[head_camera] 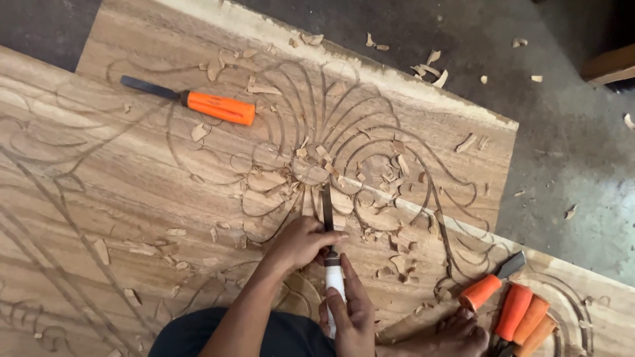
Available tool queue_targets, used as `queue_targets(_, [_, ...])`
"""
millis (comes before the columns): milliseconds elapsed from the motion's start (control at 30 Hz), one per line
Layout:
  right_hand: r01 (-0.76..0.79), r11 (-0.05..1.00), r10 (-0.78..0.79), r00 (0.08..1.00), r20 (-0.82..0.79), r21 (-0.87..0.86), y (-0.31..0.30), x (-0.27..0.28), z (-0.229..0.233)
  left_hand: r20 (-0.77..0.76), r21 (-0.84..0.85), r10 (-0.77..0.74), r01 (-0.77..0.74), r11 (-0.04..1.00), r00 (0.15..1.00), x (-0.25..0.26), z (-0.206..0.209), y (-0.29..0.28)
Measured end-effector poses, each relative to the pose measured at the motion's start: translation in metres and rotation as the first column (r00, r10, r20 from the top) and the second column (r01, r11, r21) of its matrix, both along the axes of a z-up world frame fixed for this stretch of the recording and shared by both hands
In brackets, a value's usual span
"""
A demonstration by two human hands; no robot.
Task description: The person carves decorative patterns into a wooden board using chisels.
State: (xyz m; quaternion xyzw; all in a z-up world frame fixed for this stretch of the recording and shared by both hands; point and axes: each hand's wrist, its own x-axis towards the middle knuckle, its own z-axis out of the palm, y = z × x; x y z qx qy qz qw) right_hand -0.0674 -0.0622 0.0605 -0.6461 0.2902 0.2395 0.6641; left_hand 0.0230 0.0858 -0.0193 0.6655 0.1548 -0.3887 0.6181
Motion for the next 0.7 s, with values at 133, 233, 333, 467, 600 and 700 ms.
queue_targets(133, [0.024,0.999,-0.023,0.999,-0.024,0.036,-0.005,-0.003,-0.01,0.008,0.022,0.017,-0.017,1.0,1.0,0.0,0.001,-0.001])
queue_targets(233, [0.029,0.999,-0.029,0.999,0.018,0.012,-0.001,0.001,-0.013,0.002,0.002,0.097,-0.097,0.995,0.995,0.0,-0.001,-0.004])
queue_targets(333, [-0.015,0.999,0.011,0.996,0.086,0.042,0.001,-0.006,-0.017,0.042,-0.05,0.21,-0.208,0.977,0.977,-0.009,-0.002,-0.007])
queue_targets(467, [0.08,0.982,-0.089,0.995,0.05,0.169,0.012,-0.005,0.006,0.059,0.004,0.193,-0.194,0.981,0.979,-0.009,0.029,0.0])
queue_targets(600, [0.547,0.75,-0.33,0.797,-0.506,0.372,0.016,0.038,0.092,0.159,-0.161,0.164,-0.138,0.977,0.974,-0.024,0.036,0.018])
queue_targets(700, [-0.155,0.68,-0.003,0.977,0.215,0.716,-0.024,-0.004,0.027,0.188,-0.283,0.112,-0.056,0.957,0.976,-0.014,0.031,0.026])
